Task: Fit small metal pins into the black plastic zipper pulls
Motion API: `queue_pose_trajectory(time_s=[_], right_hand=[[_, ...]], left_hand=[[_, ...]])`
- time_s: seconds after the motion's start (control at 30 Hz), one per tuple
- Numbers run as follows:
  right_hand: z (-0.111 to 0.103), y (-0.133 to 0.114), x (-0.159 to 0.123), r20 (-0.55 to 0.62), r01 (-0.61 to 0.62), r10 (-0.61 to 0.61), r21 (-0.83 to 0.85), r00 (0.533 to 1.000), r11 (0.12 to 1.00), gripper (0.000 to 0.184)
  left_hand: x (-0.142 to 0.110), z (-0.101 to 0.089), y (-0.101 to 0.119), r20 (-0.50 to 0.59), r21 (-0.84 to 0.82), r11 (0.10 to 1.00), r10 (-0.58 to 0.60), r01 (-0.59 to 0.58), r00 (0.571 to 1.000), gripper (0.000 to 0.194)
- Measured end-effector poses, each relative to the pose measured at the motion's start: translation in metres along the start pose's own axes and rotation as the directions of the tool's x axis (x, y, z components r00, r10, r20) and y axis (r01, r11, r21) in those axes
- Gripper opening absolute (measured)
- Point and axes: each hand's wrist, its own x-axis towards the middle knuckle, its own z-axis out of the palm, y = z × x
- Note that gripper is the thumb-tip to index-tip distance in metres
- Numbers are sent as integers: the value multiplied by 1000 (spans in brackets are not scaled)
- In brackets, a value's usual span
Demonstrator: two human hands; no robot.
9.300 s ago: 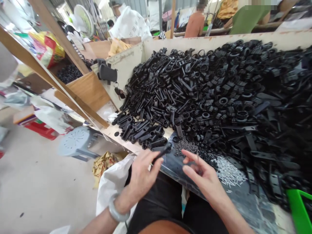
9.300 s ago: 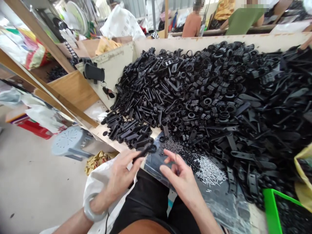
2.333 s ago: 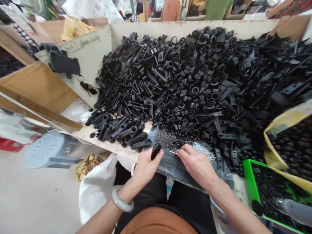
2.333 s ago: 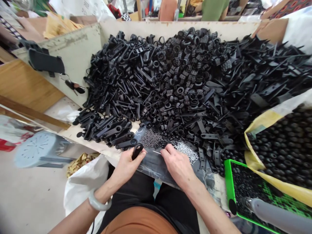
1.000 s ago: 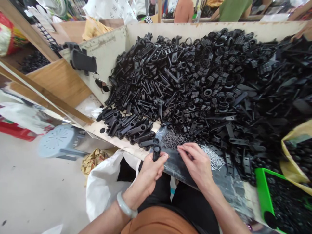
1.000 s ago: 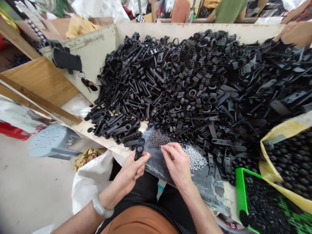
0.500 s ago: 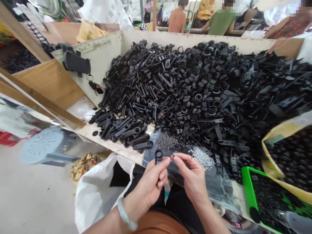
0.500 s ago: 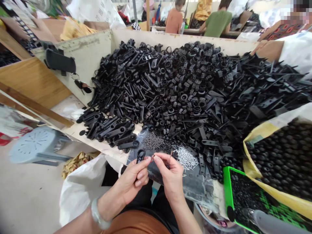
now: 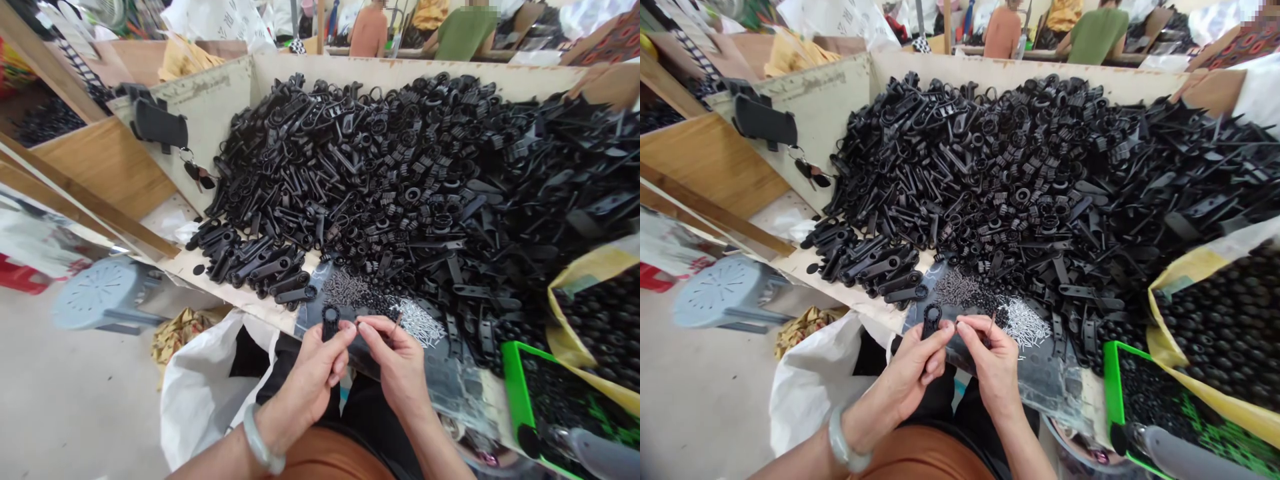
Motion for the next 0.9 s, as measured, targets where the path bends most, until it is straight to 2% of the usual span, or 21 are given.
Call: queue_pose_trajectory(time_s=[0.17,0.37,0.5,0.63,0.77,0.9], right_hand=[[-5,2,-1,47,46,-44,-32,998,998,6],[-11,4,-8,79,174,-165,-117,983,978,10],[-16,-3,-10,121,282,-261,-211,958,936,14],[-23,-12,-10,216,396,-343,-300,914,868,16],[-26,-17,-10,284,478,-397,-336,873,811,17],[-26,-16,-13,280,482,-400,-365,873,796,13]], left_hand=[[1,-3,-1,9,66,996,57,-57,998,42],[1,-1,-5,-43,11,999,-32,32,999,39],[-2,0,-4,-21,49,998,-25,26,999,40],[-4,2,-2,-19,79,997,12,-10,1000,37],[-4,4,0,-23,-10,997,-81,81,996,33],[-3,2,1,70,-73,974,-209,214,975,34]])
